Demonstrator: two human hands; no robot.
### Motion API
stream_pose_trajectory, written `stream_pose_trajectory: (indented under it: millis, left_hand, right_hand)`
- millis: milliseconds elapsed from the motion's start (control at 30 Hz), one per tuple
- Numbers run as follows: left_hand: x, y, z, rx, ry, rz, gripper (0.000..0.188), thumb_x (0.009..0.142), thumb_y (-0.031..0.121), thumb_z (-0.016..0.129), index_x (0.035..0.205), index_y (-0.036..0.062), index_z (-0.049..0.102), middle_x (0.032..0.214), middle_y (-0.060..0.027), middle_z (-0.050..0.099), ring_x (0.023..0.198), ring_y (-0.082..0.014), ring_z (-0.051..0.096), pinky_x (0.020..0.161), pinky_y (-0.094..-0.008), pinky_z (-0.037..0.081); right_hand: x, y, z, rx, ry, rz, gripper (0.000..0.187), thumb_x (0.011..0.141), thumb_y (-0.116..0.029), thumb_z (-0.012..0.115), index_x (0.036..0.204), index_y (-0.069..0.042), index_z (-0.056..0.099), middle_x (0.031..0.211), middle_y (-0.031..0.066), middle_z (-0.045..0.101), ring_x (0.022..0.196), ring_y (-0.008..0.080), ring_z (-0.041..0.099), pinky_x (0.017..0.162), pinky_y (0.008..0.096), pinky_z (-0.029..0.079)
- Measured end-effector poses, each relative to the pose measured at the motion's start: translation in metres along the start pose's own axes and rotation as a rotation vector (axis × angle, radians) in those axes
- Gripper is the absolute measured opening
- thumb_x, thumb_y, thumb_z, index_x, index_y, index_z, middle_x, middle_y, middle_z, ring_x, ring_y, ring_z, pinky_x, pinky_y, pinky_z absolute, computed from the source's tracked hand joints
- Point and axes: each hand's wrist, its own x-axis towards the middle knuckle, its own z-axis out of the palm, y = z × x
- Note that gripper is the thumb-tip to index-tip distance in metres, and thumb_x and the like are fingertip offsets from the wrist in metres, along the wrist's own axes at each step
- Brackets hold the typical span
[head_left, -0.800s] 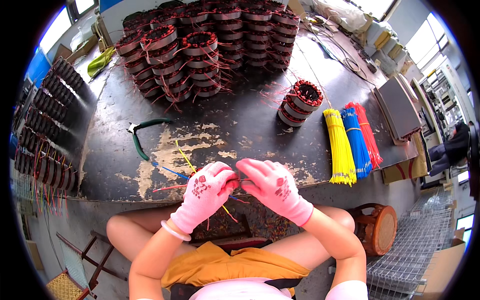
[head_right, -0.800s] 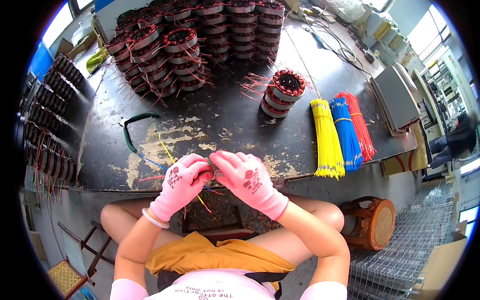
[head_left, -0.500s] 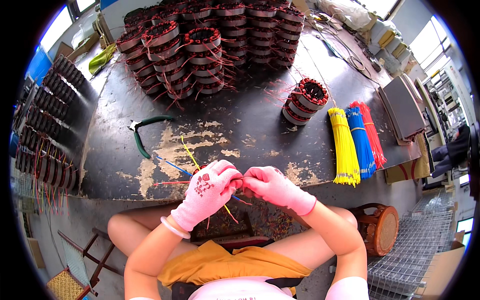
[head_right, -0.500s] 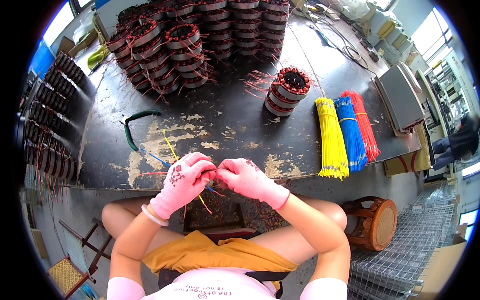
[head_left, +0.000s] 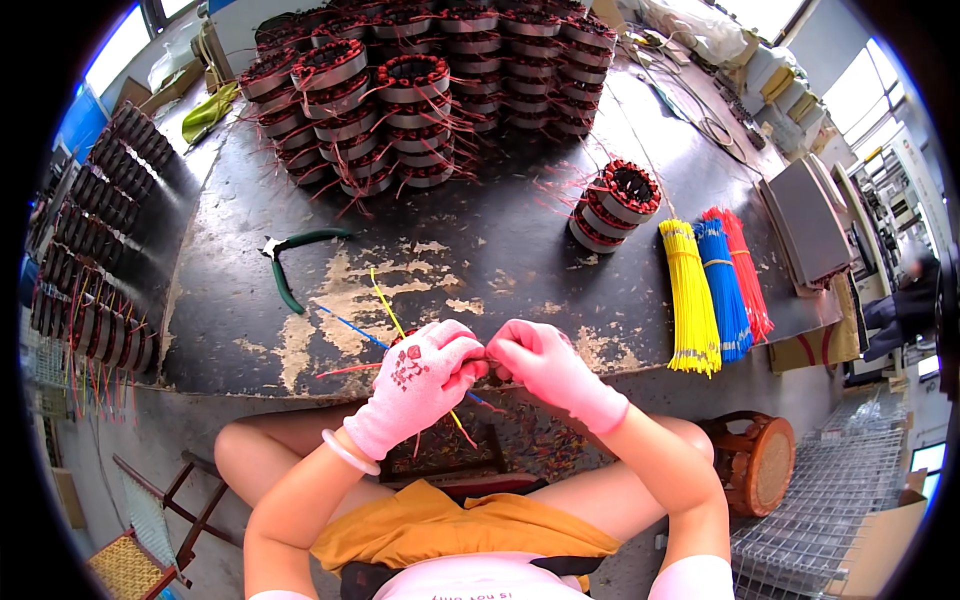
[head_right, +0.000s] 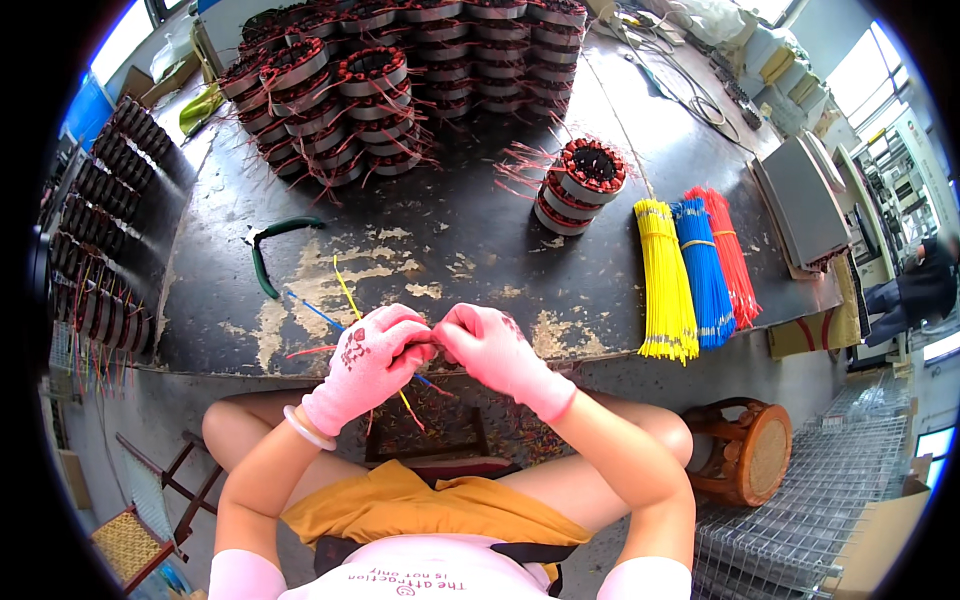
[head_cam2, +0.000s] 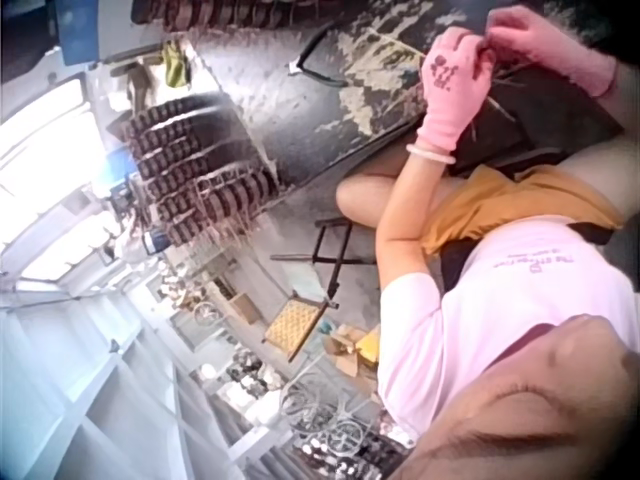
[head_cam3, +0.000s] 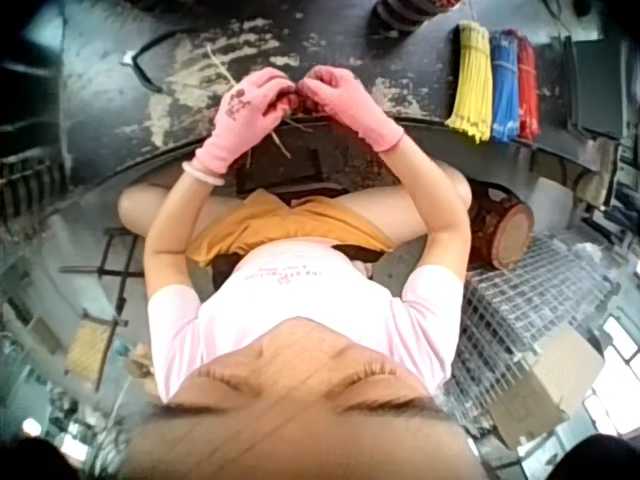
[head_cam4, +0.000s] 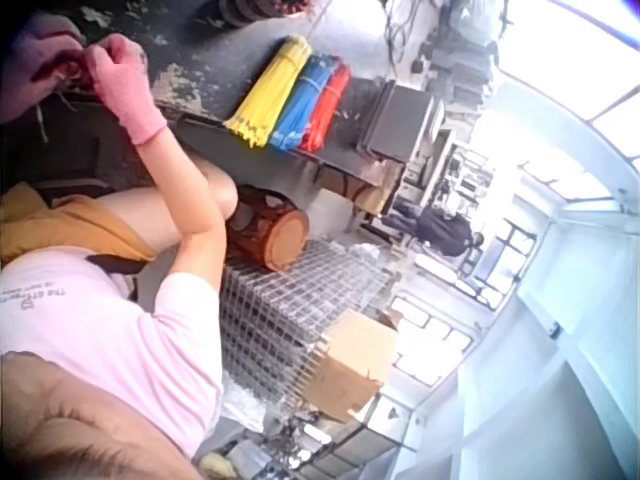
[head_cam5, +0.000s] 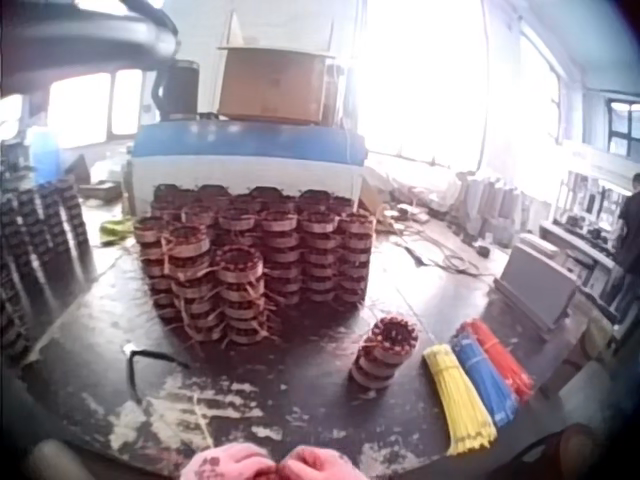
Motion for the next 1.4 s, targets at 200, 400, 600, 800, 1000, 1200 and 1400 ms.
stream_pose_trajectory:
  millis: [200, 400, 600, 800, 1000, 1200, 1400]
  left_hand:
    - [-0.004, -0.002, -0.001, -0.024, 0.006, -0.025, 0.015, 0.081, 0.004, 0.073, 0.096, 0.0054, 0.069, 0.099, -0.0088, 0.067, 0.089, -0.0311, 0.067, 0.076, -0.0402, 0.055]
    - [-0.001, 0.001, 0.000, -0.019, 0.024, -0.007, 0.012, 0.084, 0.009, 0.073, 0.095, 0.0095, 0.067, 0.096, -0.0069, 0.065, 0.088, -0.0305, 0.067, 0.072, -0.0414, 0.055]
    - [-0.002, -0.002, -0.001, -0.001, 0.028, 0.024, 0.012, 0.085, 0.010, 0.073, 0.095, 0.0095, 0.067, 0.095, -0.0060, 0.065, 0.085, -0.0299, 0.067, 0.070, -0.0409, 0.055]
    - [-0.001, -0.003, -0.001, -0.009, 0.032, 0.032, 0.012, 0.085, 0.010, 0.073, 0.094, 0.0095, 0.066, 0.094, -0.0057, 0.065, 0.085, -0.0299, 0.067, 0.070, -0.0406, 0.055]
    - [0.001, 0.001, -0.004, 0.013, -0.025, 0.019, 0.013, 0.083, 0.005, 0.073, 0.095, 0.0070, 0.068, 0.099, -0.0078, 0.067, 0.089, -0.0308, 0.067, 0.075, -0.0400, 0.055]
    - [0.000, -0.003, -0.001, -0.013, 0.021, 0.022, 0.013, 0.085, 0.010, 0.073, 0.097, 0.0095, 0.067, 0.097, -0.0057, 0.066, 0.086, -0.0300, 0.067, 0.072, -0.0406, 0.055]
    - [0.000, -0.002, -0.003, -0.019, 0.011, 0.031, 0.014, 0.084, 0.009, 0.072, 0.097, 0.0100, 0.067, 0.097, -0.0054, 0.065, 0.087, -0.0295, 0.067, 0.072, -0.0404, 0.055]
  right_hand:
    - [-0.025, -0.023, 0.008, -0.400, 0.232, -0.231, 0.022, 0.088, -0.017, 0.077, 0.105, -0.004, 0.069, 0.087, 0.0058, 0.068, 0.072, 0.0136, 0.066, 0.065, 0.0299, 0.052]
    - [-0.019, -0.005, 0.008, -0.553, 0.126, -0.309, 0.018, 0.093, -0.020, 0.072, 0.102, -0.005, 0.071, 0.087, 0.0060, 0.070, 0.073, 0.0169, 0.067, 0.066, 0.0304, 0.053]
    - [-0.023, -0.018, -0.006, -0.034, -0.145, 0.227, 0.020, 0.099, -0.021, 0.063, 0.104, -0.003, 0.069, 0.088, 0.0033, 0.071, 0.076, 0.0143, 0.065, 0.069, 0.0277, 0.051]
    - [-0.018, -0.013, -0.001, -0.711, 0.105, -0.514, 0.021, 0.092, -0.018, 0.069, 0.107, -0.004, 0.068, 0.088, 0.0084, 0.071, 0.076, 0.0286, 0.067, 0.069, 0.0333, 0.052]
    - [-0.007, -0.010, -0.001, 0.051, -0.008, 0.201, 0.020, 0.090, -0.027, 0.074, 0.093, -0.007, 0.071, 0.079, 0.0070, 0.069, 0.067, 0.0196, 0.066, 0.063, 0.0303, 0.051]
    - [-0.024, -0.011, 0.002, -0.915, 0.412, -0.651, 0.031, 0.082, -0.021, 0.083, 0.109, -0.010, 0.070, 0.094, 0.0056, 0.072, 0.075, 0.0141, 0.066, 0.070, 0.0278, 0.052]
    - [-0.018, 0.001, -0.002, 0.302, -0.167, 0.307, 0.023, 0.099, -0.028, 0.064, 0.106, -0.006, 0.070, 0.090, 0.0002, 0.070, 0.075, 0.0085, 0.062, 0.066, 0.0253, 0.050]
